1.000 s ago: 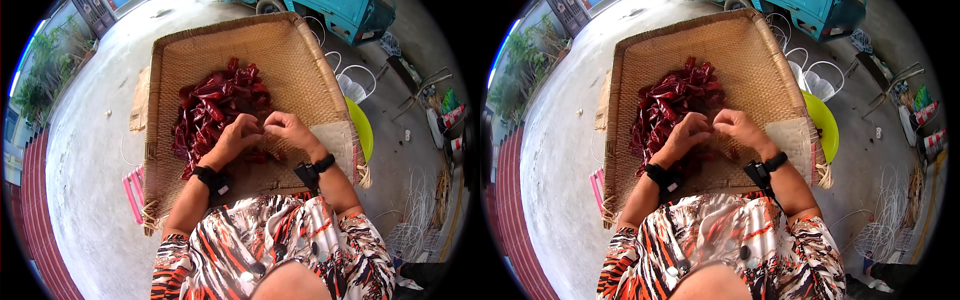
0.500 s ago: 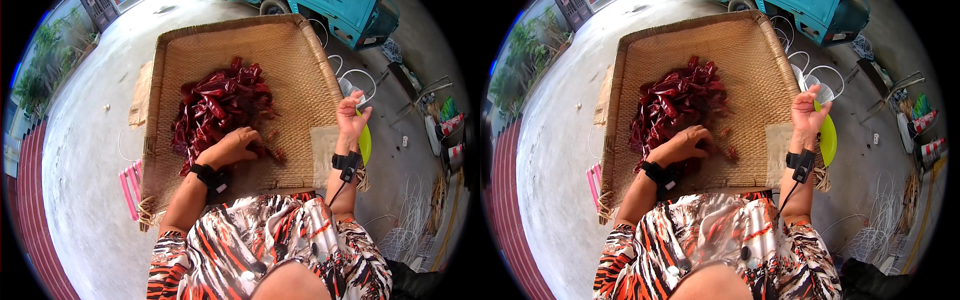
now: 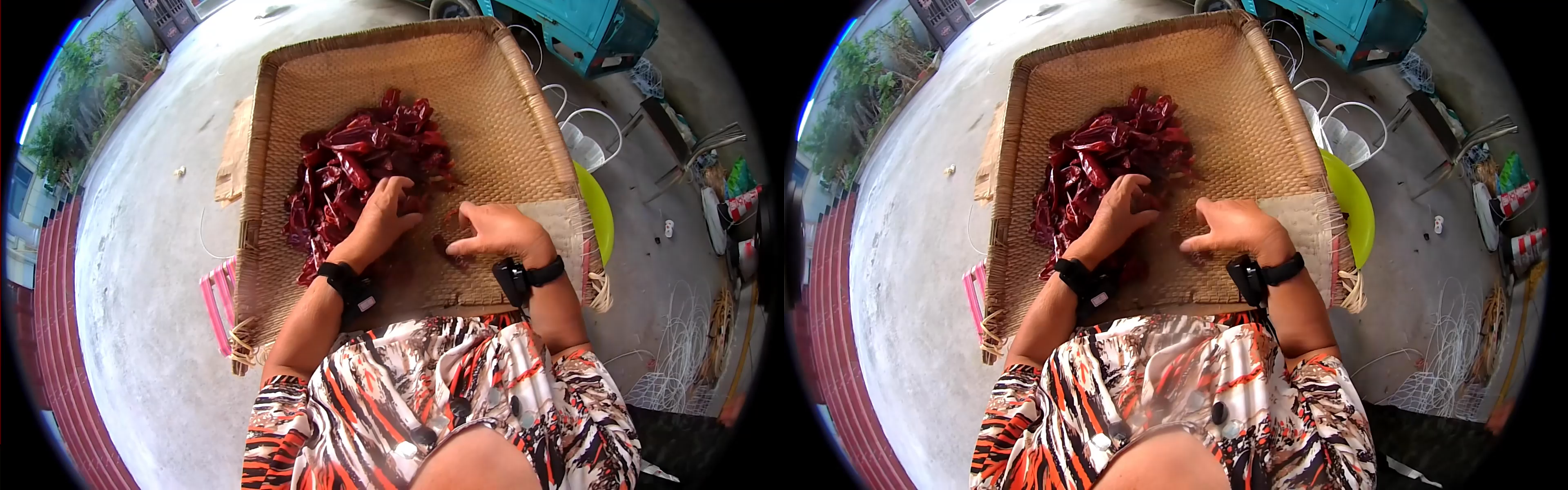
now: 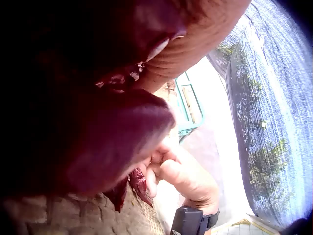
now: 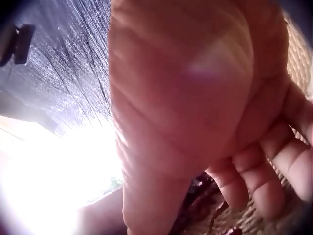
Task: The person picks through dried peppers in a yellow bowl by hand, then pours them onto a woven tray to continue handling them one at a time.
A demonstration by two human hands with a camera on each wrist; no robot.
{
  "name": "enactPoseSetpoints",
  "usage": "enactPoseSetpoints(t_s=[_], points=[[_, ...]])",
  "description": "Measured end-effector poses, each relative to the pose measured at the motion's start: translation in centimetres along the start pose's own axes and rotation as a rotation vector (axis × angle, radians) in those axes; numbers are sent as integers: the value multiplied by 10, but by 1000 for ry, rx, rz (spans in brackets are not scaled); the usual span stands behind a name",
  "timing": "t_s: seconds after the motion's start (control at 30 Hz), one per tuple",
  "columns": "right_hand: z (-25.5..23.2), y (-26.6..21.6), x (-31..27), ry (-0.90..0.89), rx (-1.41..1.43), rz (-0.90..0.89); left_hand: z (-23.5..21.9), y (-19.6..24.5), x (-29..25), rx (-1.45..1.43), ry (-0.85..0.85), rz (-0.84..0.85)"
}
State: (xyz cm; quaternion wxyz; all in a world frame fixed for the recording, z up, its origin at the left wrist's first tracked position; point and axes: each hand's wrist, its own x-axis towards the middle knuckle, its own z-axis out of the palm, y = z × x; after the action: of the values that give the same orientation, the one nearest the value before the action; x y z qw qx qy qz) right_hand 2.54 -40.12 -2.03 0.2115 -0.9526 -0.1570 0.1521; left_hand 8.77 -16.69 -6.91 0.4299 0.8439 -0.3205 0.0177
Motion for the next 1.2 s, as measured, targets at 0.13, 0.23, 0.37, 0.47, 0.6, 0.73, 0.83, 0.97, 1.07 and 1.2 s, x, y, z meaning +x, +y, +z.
enactPoseSetpoints(t_s=[0.13, 0.23, 0.37, 0.47, 0.6, 0.73, 0.83, 0.97, 1.07, 1.2], points=[[9, -10, 5, -84, -11, -82, -1, 6, 0, -22, 13, -55], [20, -6, 11, -76, 60, -184, -5, 7, 1, -23, -62, 61], [33, 5, 20, 57, 175, -212, -3, 4, 1, -68, -132, 59], [22, -2, 19, 98, 404, -135, -6, 10, -1, -4, -154, 110], [16, -5, 18, 40, 589, -70, -2, 1, -1, -158, -233, 87], [32, 12, 29, 103, 697, -241, -4, -2, 2, -408, -323, 66], [28, 11, 27, 47, 827, -208, -9, -3, 2, -564, -354, -8], [25, 1, 26, 75, 822, -185, -9, 2, 0, -714, -334, -136], [27, 0, 26, 103, 804, -174, -2, -6, 1, -686, -323, -145], [40, 11, 35, 198, 794, -217, -2, -9, 1, -737, -300, -175]])
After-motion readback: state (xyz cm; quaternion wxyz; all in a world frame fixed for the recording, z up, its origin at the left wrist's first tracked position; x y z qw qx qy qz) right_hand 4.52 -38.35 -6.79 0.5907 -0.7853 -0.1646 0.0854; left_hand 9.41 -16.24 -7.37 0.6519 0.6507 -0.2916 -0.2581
